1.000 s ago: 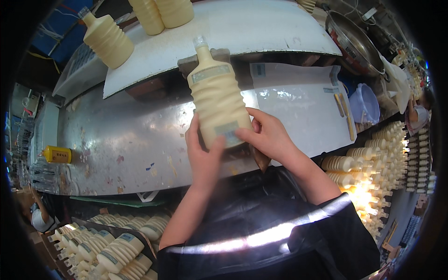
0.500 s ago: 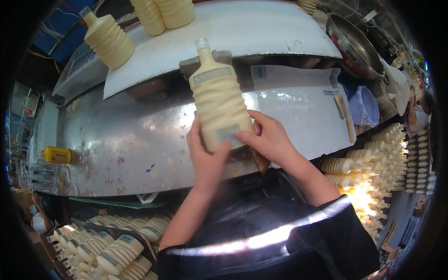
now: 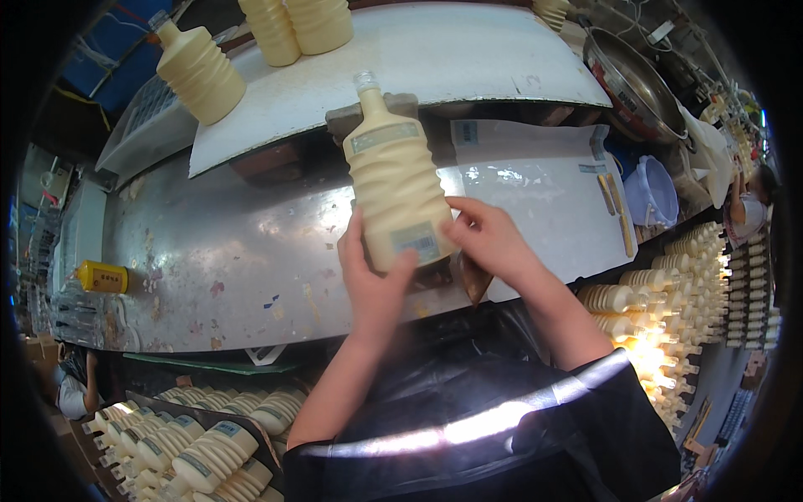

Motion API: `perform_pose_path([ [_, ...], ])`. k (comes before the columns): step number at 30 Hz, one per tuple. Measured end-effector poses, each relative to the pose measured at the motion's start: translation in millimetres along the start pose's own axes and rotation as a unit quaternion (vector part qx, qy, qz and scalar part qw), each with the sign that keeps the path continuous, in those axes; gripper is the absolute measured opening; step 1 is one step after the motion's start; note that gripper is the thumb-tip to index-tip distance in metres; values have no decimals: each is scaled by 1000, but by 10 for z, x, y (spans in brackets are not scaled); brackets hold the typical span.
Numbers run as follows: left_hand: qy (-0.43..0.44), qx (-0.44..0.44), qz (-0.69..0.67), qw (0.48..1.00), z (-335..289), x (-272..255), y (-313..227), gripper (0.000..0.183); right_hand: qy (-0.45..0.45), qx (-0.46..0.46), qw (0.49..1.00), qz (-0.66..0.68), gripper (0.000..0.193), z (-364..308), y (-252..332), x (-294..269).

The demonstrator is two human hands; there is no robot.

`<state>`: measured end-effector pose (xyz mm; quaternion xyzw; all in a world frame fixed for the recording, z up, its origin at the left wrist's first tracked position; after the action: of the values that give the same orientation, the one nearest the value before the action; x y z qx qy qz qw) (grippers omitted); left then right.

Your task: The person picks up a plastic bottle, applies a label to its side, and smooths it down. The person repeats this process with multiple bottles, placing each labeled bottle on a nearby surface.

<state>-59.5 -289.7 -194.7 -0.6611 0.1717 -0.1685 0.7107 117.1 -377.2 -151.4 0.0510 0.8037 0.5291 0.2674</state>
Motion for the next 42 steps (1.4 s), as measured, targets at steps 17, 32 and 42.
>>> perform_pose_path([
  [17,-12,7,-63,998,46,-109,184,51,-128,-590,754,-259,18,-721,656,315],
  [32,-87,125,187,970,55,72,-142,64,-231,-229,939,-110,40,-240,119,-13],
  [42,-40,-24,-121,992,190,-113,177,42,-115,-561,768,-285,30,-884,562,396],
])
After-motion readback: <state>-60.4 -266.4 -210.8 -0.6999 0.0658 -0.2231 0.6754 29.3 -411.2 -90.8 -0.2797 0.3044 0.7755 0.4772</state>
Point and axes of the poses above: each hand's wrist, its own z-axis towards the middle knuckle, its own x-axis out of the palm, y = z × x, the point moved 6 cm from there along z, towards the middle knuckle, and after that the axes turned 3 degrees about -z, right-handed, at the moved point
